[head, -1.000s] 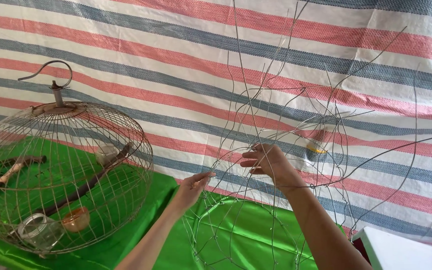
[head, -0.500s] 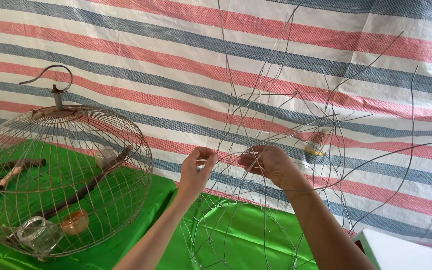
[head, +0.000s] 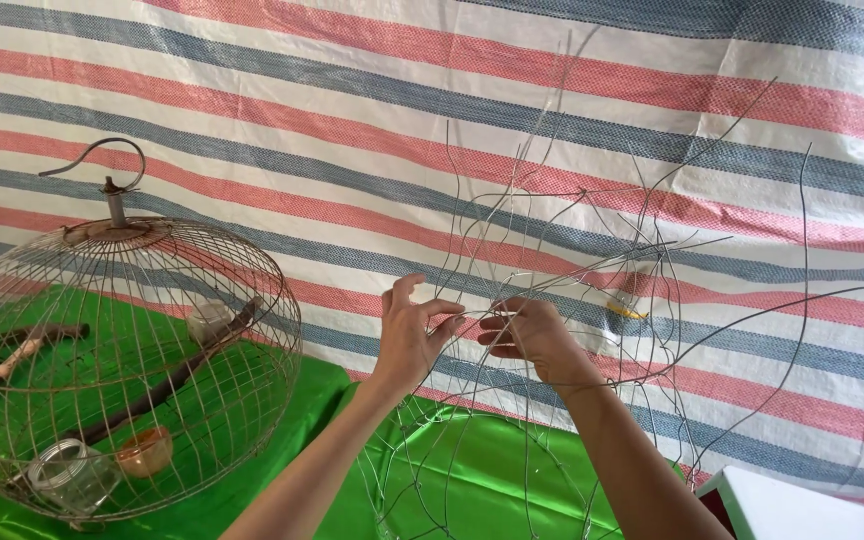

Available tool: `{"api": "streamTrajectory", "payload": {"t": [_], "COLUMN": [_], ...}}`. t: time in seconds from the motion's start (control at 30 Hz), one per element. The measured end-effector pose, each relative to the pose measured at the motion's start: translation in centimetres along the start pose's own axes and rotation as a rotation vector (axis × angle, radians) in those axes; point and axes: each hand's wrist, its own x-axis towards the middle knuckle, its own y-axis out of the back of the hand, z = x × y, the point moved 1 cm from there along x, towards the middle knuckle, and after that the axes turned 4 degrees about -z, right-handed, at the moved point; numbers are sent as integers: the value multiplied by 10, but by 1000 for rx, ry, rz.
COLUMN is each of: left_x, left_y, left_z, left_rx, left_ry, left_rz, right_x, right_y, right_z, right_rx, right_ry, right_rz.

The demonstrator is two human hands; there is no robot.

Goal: Assembling a wire birdcage by manually twisting metal wires together to form the structure.

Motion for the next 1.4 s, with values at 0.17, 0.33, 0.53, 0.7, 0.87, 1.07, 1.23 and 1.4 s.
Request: {"api": "streamTrajectory", "payload": {"t": [0.17, 0.33, 0.53, 0.7, 0.87, 1.07, 1.23, 1.4], "left_x": [5, 0, 1, 3, 5, 3, 11, 24], "left_y": [-40, -40, -47, -46, -41, -38, -2, 27], "left_z": [-43, -29, -28, -26, -29, -23, 3, 20], "left_rx": [-317, -655, -804, -817, -804, -731, -540, -120], "left_ry": [154, 194, 289, 312, 335, 334, 249, -59], "left_rz": [-141, -160, -154, -145, -182, -184, -156, 131], "right_x": [0, -4, 4, 10, -6, -9, 2, 15], "right_y": [-6, -9, -3, 2, -6, 3, 8, 13], "right_z": [0, -4, 4, 5, -13, -10, 1, 14], "right_rx": [-47, -20, -26, -51, -11, -18, -46, -57], "right_ry": [59, 38, 52, 36, -40, -46, -2, 31], "right_rz": [4, 28, 48, 49, 39, 11, -15, -8]}}
